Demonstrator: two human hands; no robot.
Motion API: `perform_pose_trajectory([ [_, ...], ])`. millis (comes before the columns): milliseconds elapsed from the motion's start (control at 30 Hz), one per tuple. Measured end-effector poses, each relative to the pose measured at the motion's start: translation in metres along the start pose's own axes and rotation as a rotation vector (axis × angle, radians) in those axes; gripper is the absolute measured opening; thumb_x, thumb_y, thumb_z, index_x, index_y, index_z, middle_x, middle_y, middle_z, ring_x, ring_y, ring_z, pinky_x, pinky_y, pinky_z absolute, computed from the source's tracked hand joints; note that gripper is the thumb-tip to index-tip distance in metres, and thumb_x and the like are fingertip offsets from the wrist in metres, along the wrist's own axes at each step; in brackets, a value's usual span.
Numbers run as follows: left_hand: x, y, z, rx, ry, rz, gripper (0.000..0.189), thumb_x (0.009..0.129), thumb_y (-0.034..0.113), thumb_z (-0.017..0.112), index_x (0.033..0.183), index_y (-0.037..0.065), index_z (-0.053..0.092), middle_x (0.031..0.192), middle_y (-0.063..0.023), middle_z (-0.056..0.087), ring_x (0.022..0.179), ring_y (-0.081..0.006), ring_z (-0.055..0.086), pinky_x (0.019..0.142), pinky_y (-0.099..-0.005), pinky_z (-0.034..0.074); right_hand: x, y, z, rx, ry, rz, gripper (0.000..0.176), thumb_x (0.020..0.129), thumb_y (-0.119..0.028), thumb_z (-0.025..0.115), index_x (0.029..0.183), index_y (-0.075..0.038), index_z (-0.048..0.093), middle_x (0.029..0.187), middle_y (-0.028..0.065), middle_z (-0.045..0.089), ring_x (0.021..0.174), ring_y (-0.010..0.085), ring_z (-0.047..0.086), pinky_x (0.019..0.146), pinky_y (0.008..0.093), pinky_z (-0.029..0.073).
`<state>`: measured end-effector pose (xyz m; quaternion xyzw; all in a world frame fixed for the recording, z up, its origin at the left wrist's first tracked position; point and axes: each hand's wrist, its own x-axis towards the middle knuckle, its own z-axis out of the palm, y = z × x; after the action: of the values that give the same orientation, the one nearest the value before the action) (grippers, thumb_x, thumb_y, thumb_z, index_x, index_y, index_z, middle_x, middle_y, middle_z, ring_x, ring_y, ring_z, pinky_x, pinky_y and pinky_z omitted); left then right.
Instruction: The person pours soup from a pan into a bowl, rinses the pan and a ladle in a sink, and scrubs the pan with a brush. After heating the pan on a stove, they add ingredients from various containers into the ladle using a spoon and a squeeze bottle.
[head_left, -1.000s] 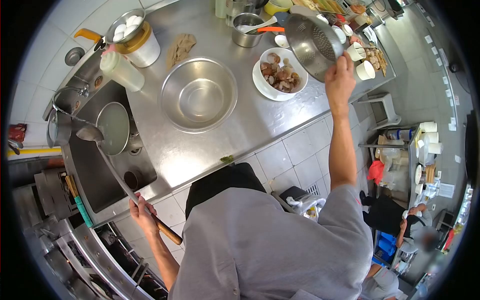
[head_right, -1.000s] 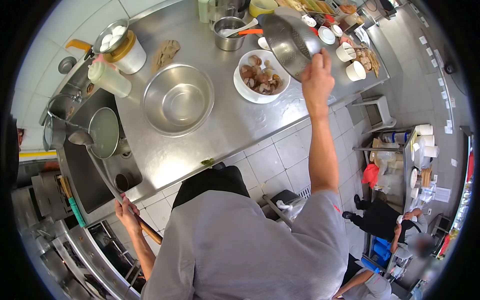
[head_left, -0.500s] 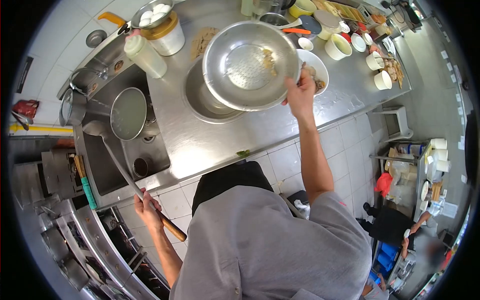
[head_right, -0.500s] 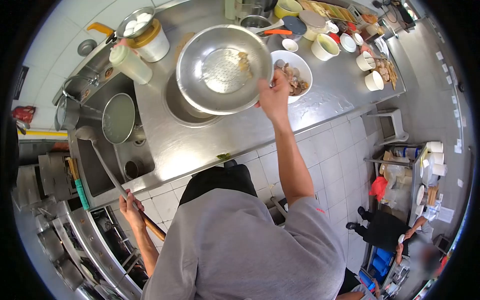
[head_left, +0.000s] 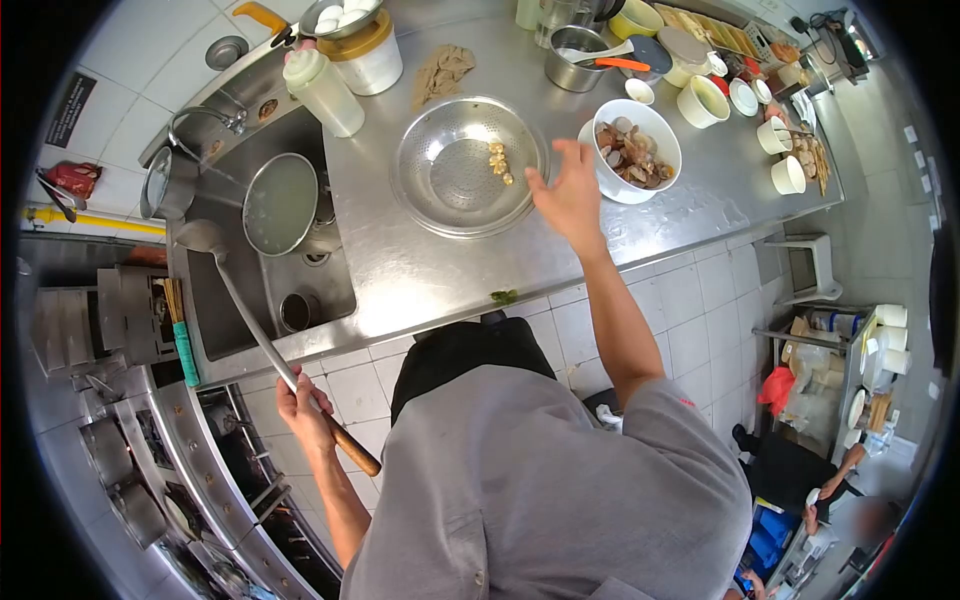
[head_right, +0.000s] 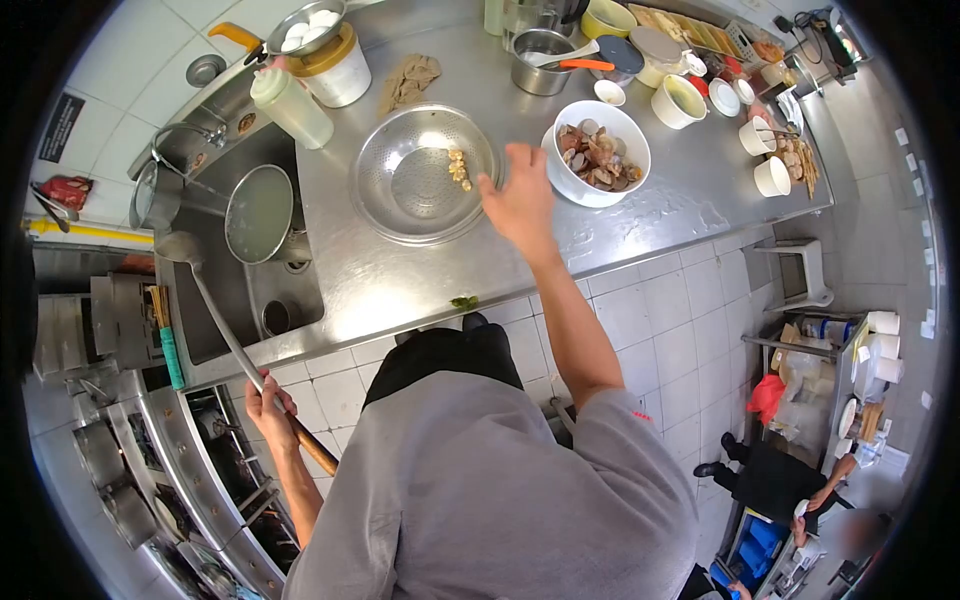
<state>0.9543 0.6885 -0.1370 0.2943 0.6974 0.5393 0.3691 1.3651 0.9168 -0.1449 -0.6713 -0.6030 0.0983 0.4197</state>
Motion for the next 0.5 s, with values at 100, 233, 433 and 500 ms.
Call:
perform_pose_trajectory([
  [100, -0.003, 0.0, 0.003, 0.003, -0.002, 0.011, 0.016, 0.098, 0.011, 0.054, 0.11, 0.002, 0.054, 0.064, 0.001, 0.045, 0.045, -0.0074, 0.045, 0.038, -0.0214, 0.036, 0.025, -0.008, 0.007, -0.075, -0.146, -0.322, 0.048, 0.077, -0.01, 0.074, 0.121, -0.004, 0.056, 0.119, 0.016, 0.058, 0.106, 0.0352, 0.06, 0.088, 0.0447, 0.051],
  [233, -0.007, 0.001, 0.006, -0.004, -0.027, -0.001, 0.016, 0.098, 0.011, 0.053, 0.11, 0.001, 0.054, 0.064, 0.0006, 0.046, 0.044, -0.0079, 0.045, 0.037, -0.0219, 0.036, 0.049, -0.006, 0.042, -0.299, -0.598, -0.607, 0.044, 0.077, -0.008, 0.07, 0.12, -0.007, 0.06, 0.122, 0.0139, 0.059, 0.117, 0.0329, 0.056, 0.094, 0.0425, 0.051],
  [433, -0.017, -0.004, 0.007, -0.018, -0.047, 0.015, 0.017, 0.098, 0.011, 0.053, 0.111, 0.001, 0.054, 0.063, 0.0003, 0.045, 0.044, -0.0079, 0.044, 0.037, -0.0224, 0.036, 0.063, 0.013, 0.068, -0.482, -0.843, -0.673, 0.028, 0.073, -0.005, 0.071, 0.101, -0.007, 0.07, 0.104, 0.0146, 0.067, 0.1, 0.0325, 0.064, 0.087, 0.0417, 0.054],
  [500, -0.02, -0.003, 0.007, 0.001, -0.048, -0.007, 0.018, 0.098, 0.013, 0.054, 0.111, 0.001, 0.054, 0.063, 0.0004, 0.046, 0.044, -0.0081, 0.044, 0.037, -0.0225, 0.035, 0.063, 0.011, 0.066, -0.476, -0.936, -0.635, 0.023, 0.073, -0.003, 0.068, 0.096, -0.005, 0.069, 0.092, 0.0138, 0.067, 0.091, 0.0333, 0.065, 0.081, 0.0436, 0.053],
])
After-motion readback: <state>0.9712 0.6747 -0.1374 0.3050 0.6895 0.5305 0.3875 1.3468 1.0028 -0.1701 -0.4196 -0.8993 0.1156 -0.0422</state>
